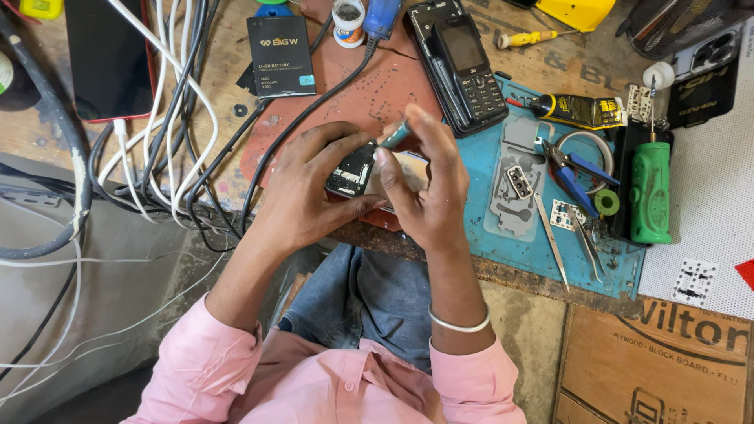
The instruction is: The person uses a green electric screwdriver to remove screws from a disassembled mobile phone on a workbench. They then use a small manual screwdriver to adjust internal components and later use a thin wire to probe the phone's screen area.
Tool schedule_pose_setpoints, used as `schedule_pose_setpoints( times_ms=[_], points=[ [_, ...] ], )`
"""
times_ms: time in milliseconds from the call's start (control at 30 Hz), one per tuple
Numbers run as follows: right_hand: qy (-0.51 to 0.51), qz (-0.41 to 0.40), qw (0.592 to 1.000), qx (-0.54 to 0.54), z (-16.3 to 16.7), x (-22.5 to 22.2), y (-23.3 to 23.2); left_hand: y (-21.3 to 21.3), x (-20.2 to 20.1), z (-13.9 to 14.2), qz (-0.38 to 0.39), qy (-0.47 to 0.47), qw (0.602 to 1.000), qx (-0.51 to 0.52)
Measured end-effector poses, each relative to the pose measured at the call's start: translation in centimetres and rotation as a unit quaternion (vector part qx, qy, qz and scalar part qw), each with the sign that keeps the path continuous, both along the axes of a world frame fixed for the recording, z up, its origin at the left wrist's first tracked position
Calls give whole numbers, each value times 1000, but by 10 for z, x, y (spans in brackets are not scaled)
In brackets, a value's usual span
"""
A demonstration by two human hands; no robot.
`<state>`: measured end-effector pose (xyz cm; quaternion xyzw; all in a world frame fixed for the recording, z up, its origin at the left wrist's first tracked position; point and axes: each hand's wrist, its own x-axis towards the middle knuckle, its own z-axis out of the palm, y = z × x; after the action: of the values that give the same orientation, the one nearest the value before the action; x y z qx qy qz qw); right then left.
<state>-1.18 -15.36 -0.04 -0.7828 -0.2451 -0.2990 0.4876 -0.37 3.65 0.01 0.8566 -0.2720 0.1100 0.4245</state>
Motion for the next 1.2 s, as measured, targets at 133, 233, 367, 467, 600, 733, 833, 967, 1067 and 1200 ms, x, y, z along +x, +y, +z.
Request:
schedule_pose_setpoints(
  times_ms=[133,233,367,467,600,733,833,967,1067,1200],
  points=[
    [25,18,999,14,-3,-2,0,-1,0,-1,6,-2,1000,6],
    [51,41,996,53,-4,-1,-1,-1,-1,0,8,1,1000,6],
    [-3,43,999,-9,-6,0,-3,-1,-1,2,7,5,1000,4],
    [60,47,996,49,-9,-2,-1,-1,-1,3,6,10,1000,9],
    [80,54,991,88,-12,-4,-4,-2,-1,2,9,3,1000,12],
    [68,65,990,105,-15,-3,-6,-3,-1,-2,14,8,1000,7],
    [88,86,980,154,-15,-5,-6,-3,-1,-5,24,-17,1000,7],
    [87,92,975,181,-13,-5,-6,-5,0,-10,28,-27,999,-23],
    [33,42,975,218,-15,-6,-6,-7,-1,-12,45,-27,998,-33],
    [-74,-128,955,256,-14,-9,-8,-32,-1,-8,54,-62,997,-7]
  ],
)
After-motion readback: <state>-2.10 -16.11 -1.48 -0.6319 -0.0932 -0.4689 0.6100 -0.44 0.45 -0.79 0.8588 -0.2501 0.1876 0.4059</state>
